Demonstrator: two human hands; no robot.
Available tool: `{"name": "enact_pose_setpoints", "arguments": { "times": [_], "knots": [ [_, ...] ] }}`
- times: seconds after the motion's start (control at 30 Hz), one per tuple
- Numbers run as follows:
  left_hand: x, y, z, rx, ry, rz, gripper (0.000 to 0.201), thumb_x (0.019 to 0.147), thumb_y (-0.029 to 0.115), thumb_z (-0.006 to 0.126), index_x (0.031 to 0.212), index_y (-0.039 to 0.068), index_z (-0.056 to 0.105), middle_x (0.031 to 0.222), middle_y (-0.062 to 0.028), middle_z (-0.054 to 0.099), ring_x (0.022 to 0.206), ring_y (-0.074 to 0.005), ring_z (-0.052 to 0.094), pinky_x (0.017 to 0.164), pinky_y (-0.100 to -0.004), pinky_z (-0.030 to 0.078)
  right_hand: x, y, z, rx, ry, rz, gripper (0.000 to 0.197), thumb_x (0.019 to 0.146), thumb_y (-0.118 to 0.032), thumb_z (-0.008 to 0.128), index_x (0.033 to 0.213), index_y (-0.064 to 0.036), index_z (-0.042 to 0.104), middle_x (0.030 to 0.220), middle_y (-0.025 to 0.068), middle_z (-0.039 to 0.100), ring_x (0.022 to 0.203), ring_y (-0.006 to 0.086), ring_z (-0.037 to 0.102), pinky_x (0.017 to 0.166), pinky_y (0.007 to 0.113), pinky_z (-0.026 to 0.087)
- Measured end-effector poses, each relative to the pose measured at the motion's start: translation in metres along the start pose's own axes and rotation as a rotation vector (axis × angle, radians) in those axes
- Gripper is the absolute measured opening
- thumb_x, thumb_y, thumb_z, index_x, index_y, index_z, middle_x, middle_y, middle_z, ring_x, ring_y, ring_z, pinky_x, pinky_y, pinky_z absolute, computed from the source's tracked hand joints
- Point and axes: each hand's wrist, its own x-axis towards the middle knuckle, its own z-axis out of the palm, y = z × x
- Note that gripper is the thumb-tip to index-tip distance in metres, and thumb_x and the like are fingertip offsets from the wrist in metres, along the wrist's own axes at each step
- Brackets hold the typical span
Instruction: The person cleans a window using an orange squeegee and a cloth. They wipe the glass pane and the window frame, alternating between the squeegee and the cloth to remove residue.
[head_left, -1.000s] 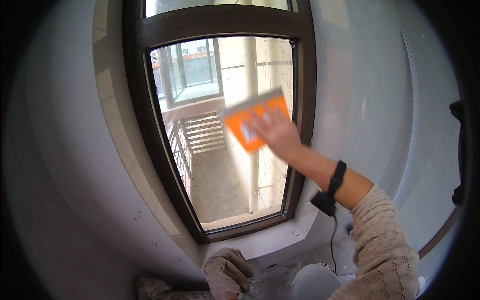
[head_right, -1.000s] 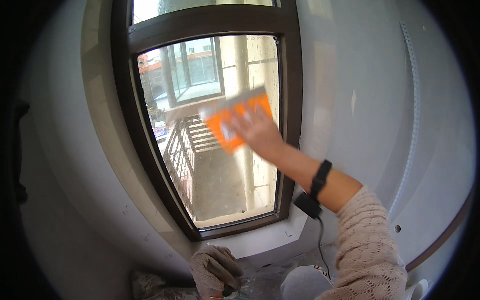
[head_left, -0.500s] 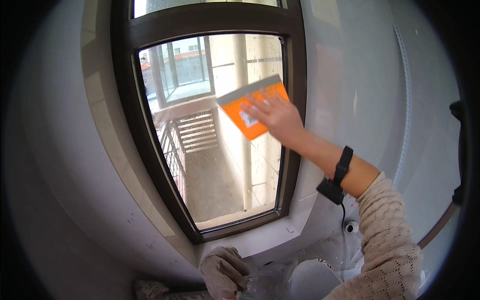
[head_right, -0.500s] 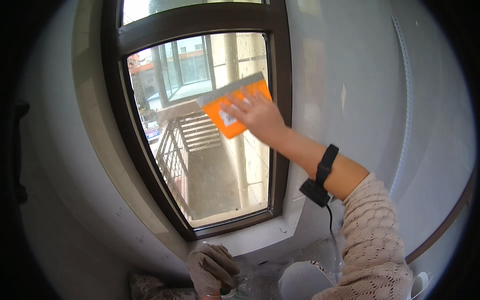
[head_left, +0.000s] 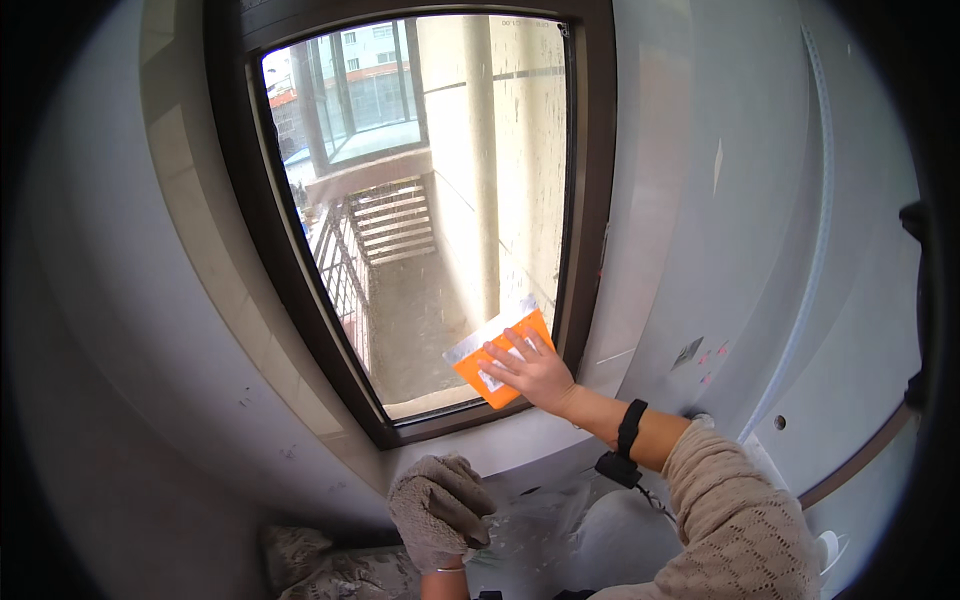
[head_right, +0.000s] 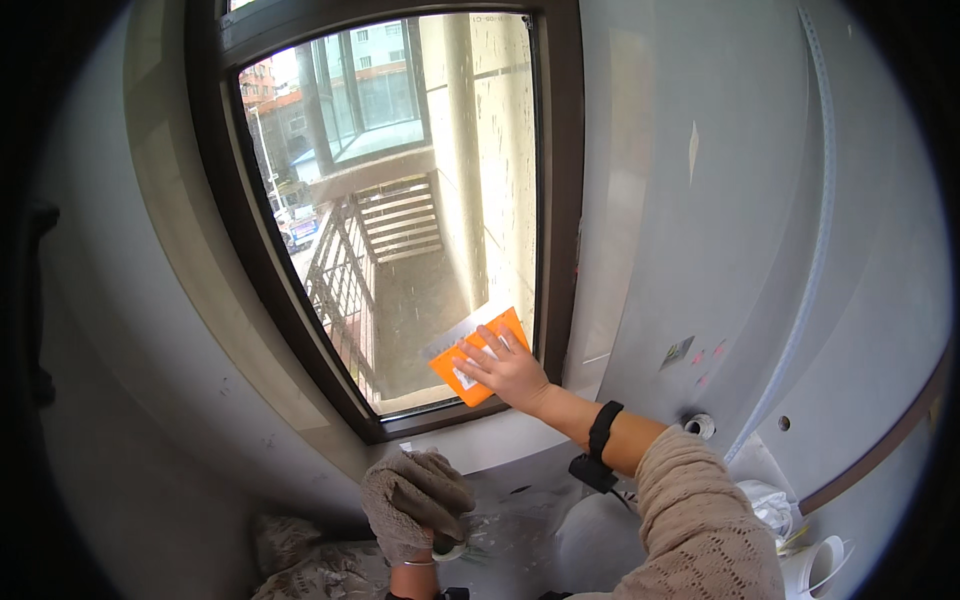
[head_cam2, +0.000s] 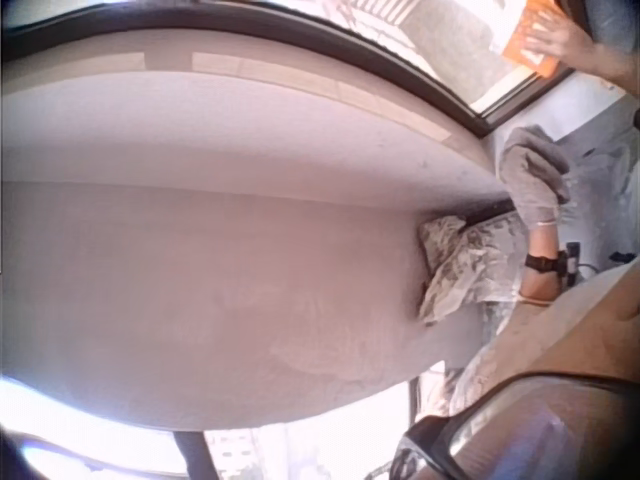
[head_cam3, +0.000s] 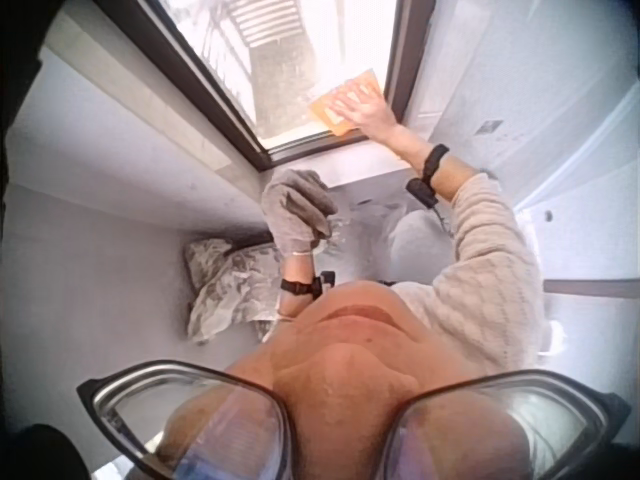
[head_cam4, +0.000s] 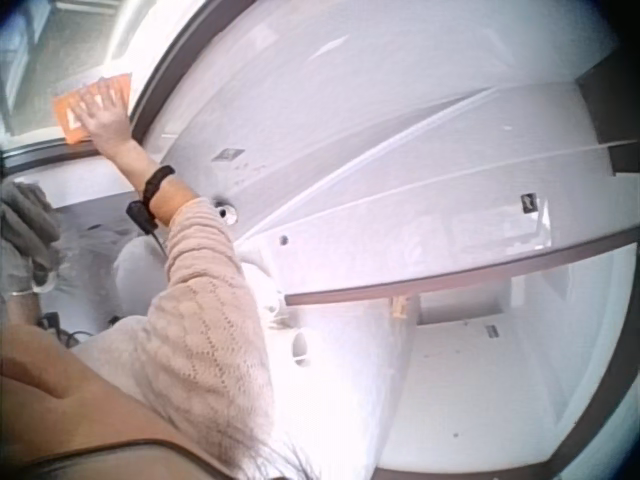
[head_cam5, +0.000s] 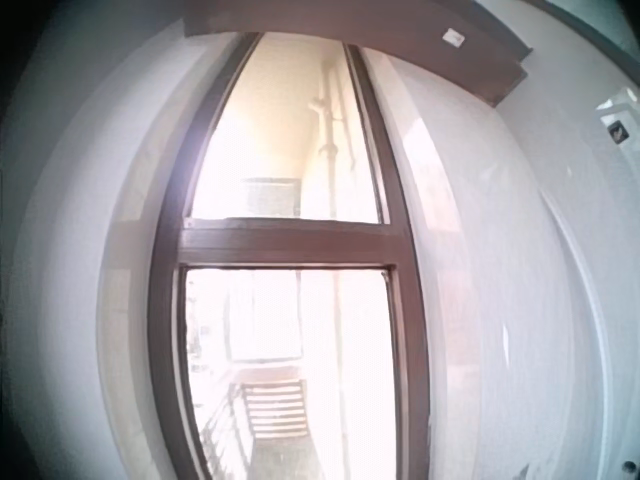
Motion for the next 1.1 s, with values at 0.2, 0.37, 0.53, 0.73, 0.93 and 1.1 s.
{"name": "enact_pose_setpoints", "arguments": {
  "times": [0.2, 0.37, 0.53, 0.73, 0.93, 1.1],
  "knots": [
    [0.002, 0.007, -0.011, -0.021, -0.16, 0.112, 0.023, 0.096, 0.022, 0.046, 0.095, 0.001, 0.056, 0.088, -0.0081, 0.058, 0.083, -0.0197, 0.056, 0.082, -0.0341, 0.047, 0.174, 0.109, -0.072, -0.322, 0.287, 0.113, 0.055, 0.077, -0.003, 0.056, 0.129, -0.0218, 0.054, 0.132, 0.006, 0.053, 0.117, 0.0351, 0.051, 0.095, 0.051, 0.041],
    [0.006, 0.02, 0.006, -0.069, 0.254, 0.057, 0.019, 0.072, 0.016, 0.055, 0.057, 0.005, 0.054, 0.063, -0.0088, 0.056, 0.057, -0.0213, 0.05, 0.056, -0.031, 0.04, 0.133, 0.025, -0.066, -0.169, 0.078, -0.001, 0.049, 0.079, -0.006, 0.058, 0.126, -0.0192, 0.057, 0.132, 0.0047, 0.054, 0.119, 0.0324, 0.052, 0.098, 0.05, 0.041],
    [0.006, 0.037, 0.017, -0.271, 0.348, 0.191, 0.031, 0.066, 0.019, 0.058, 0.038, 0.007, 0.05, 0.049, -0.01, 0.053, 0.044, -0.0207, 0.046, 0.046, -0.0306, 0.038, 0.151, -0.007, -0.061, -0.135, 0.182, -0.027, 0.044, 0.076, -0.009, 0.062, 0.12, -0.0156, 0.061, 0.126, 0.0057, 0.057, 0.116, 0.0351, 0.052, 0.1, 0.064, 0.032],
    [0.002, 0.027, 0.001, -0.153, 0.33, 0.195, 0.037, 0.077, 0.024, 0.055, 0.045, 0.006, 0.054, 0.053, -0.0107, 0.055, 0.049, -0.0193, 0.048, 0.05, -0.0296, 0.04, 0.251, 0.042, -0.039, -0.25, 0.287, 0.133, 0.058, 0.078, -0.002, 0.057, 0.134, -0.016, 0.048, 0.138, 0.007, 0.047, 0.127, 0.0402, 0.041, 0.1, 0.065, 0.029],
    [-0.008, -0.013, -0.008, -0.246, 0.487, -0.007, 0.032, 0.092, 0.024, 0.042, 0.076, 0.0, 0.057, 0.074, -0.0088, 0.057, 0.069, -0.0163, 0.051, 0.066, -0.0266, 0.042, 0.04, -0.071, 0.005, 0.102, -0.359, -0.097, 0.051, 0.075, -0.003, 0.059, 0.125, -0.0158, 0.058, 0.138, 0.0103, 0.048, 0.12, 0.04, 0.05, 0.098, 0.059, 0.037],
    [-0.023, -0.048, -0.034, -0.438, 0.308, 0.041, 0.029, 0.095, 0.032, 0.047, 0.11, 0.007, 0.047, 0.109, -0.008, 0.052, 0.102, -0.021, 0.049, 0.091, -0.0351, 0.039, -0.013, 0.002, -0.019, 0.625, -0.104, 0.453, 0.032, 0.087, -0.008, 0.055, 0.119, -0.0084, 0.06, 0.11, 0.0142, 0.066, 0.091, 0.0283, 0.065, 0.077, 0.033, 0.052]
  ]
}}
